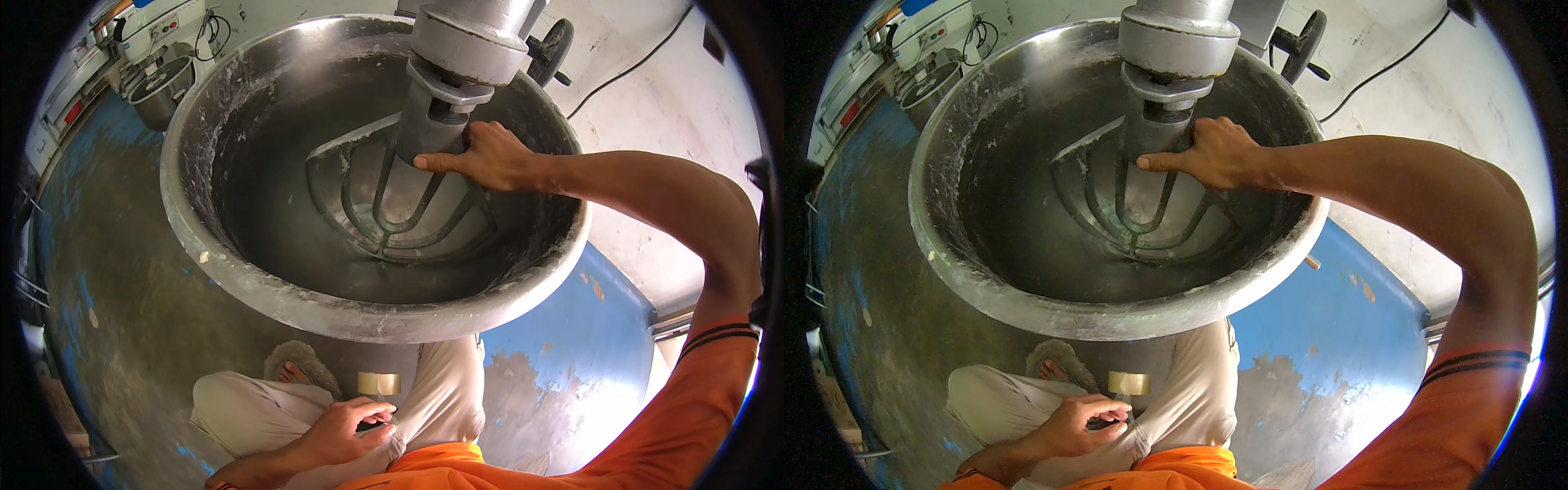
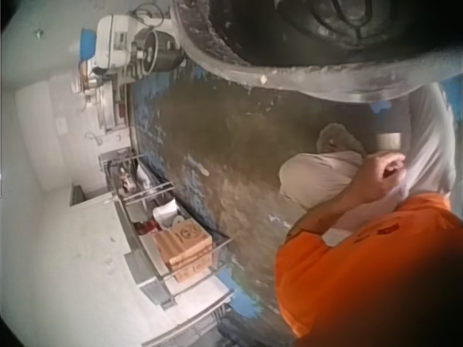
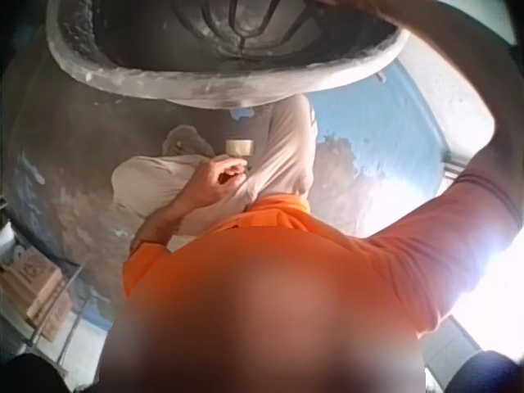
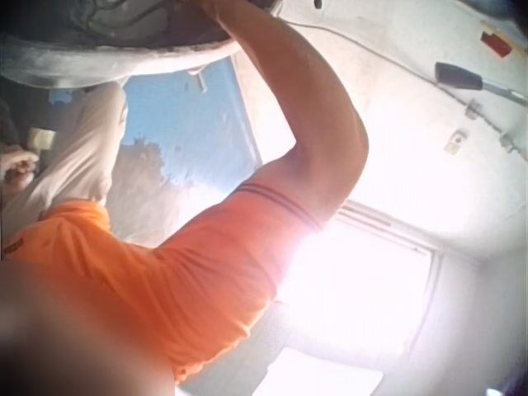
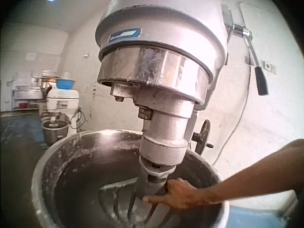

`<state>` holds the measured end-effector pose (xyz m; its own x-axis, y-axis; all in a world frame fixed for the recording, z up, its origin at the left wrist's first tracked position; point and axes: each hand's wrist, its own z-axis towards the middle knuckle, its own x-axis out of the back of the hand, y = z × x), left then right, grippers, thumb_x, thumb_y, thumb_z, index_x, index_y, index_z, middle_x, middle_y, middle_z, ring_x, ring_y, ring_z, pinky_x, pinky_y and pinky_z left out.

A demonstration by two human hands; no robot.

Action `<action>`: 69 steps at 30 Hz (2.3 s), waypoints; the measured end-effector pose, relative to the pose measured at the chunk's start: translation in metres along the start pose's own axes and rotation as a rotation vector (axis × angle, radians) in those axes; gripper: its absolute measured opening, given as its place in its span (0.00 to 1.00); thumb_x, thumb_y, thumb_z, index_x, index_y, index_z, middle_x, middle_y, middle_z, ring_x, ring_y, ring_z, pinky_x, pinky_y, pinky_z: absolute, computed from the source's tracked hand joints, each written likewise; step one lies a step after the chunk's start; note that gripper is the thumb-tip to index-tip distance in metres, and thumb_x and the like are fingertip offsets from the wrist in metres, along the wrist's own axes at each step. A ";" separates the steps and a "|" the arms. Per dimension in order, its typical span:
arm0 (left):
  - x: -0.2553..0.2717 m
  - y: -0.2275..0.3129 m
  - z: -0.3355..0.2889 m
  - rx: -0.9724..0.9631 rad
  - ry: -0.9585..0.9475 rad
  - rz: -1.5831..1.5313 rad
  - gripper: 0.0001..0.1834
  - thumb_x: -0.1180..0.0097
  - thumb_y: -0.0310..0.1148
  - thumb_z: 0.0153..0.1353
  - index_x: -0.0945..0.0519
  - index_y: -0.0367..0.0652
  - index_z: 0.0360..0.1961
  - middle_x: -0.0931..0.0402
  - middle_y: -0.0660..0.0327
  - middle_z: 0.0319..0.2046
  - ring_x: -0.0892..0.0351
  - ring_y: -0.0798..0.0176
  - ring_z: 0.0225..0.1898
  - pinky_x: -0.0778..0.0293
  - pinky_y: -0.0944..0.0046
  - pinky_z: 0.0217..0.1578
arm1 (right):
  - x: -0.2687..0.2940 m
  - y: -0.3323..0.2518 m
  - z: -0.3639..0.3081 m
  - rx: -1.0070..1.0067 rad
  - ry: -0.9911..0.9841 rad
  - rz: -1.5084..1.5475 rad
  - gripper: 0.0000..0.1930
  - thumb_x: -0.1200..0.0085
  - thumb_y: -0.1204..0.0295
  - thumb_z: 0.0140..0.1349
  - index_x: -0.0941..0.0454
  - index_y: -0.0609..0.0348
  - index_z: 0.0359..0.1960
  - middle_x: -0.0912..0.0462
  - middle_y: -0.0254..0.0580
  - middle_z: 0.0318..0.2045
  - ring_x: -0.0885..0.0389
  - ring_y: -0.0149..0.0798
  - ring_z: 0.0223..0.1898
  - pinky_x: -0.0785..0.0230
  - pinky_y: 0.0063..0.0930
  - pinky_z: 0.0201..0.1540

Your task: The person secures a dough hook on a stand mixer using clear tape, wrapping it around the hook and the mixer head multiple times. They then walk to a sink, wash their hands, and dry them with a cloth.

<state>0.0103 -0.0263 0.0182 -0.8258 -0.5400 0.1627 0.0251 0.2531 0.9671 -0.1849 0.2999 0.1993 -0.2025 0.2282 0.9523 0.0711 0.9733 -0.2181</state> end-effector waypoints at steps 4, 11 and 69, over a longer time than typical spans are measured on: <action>0.000 0.001 -0.003 0.008 -0.015 -0.022 0.22 0.37 0.37 0.60 0.21 0.33 0.51 0.17 0.49 0.42 0.15 0.56 0.43 0.21 0.60 0.47 | 0.000 -0.010 -0.005 -0.037 0.031 0.010 0.52 0.51 0.22 0.48 0.17 0.67 0.47 0.15 0.58 0.38 0.15 0.52 0.45 0.24 0.44 0.52; 0.001 0.001 -0.006 -0.003 -0.044 -0.020 0.22 0.38 0.37 0.61 0.21 0.33 0.52 0.17 0.50 0.43 0.16 0.56 0.44 0.21 0.61 0.48 | -0.007 -0.019 -0.010 -0.194 0.057 0.016 0.53 0.52 0.22 0.49 0.17 0.72 0.44 0.15 0.59 0.37 0.14 0.51 0.43 0.23 0.43 0.50; -0.002 -0.005 0.026 0.064 -0.015 0.061 0.20 0.36 0.35 0.61 0.20 0.29 0.47 0.16 0.49 0.39 0.14 0.57 0.41 0.20 0.62 0.46 | 0.046 0.018 -0.008 0.100 0.180 0.177 0.35 0.43 0.40 0.62 0.18 0.71 0.39 0.20 0.48 0.20 0.18 0.35 0.18 0.27 0.25 0.20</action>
<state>-0.0025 -0.0059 0.0084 -0.8321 -0.5102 0.2177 0.0398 0.3366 0.9408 -0.1848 0.3278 0.2410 -0.0179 0.3955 0.9183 -0.0087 0.9183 -0.3957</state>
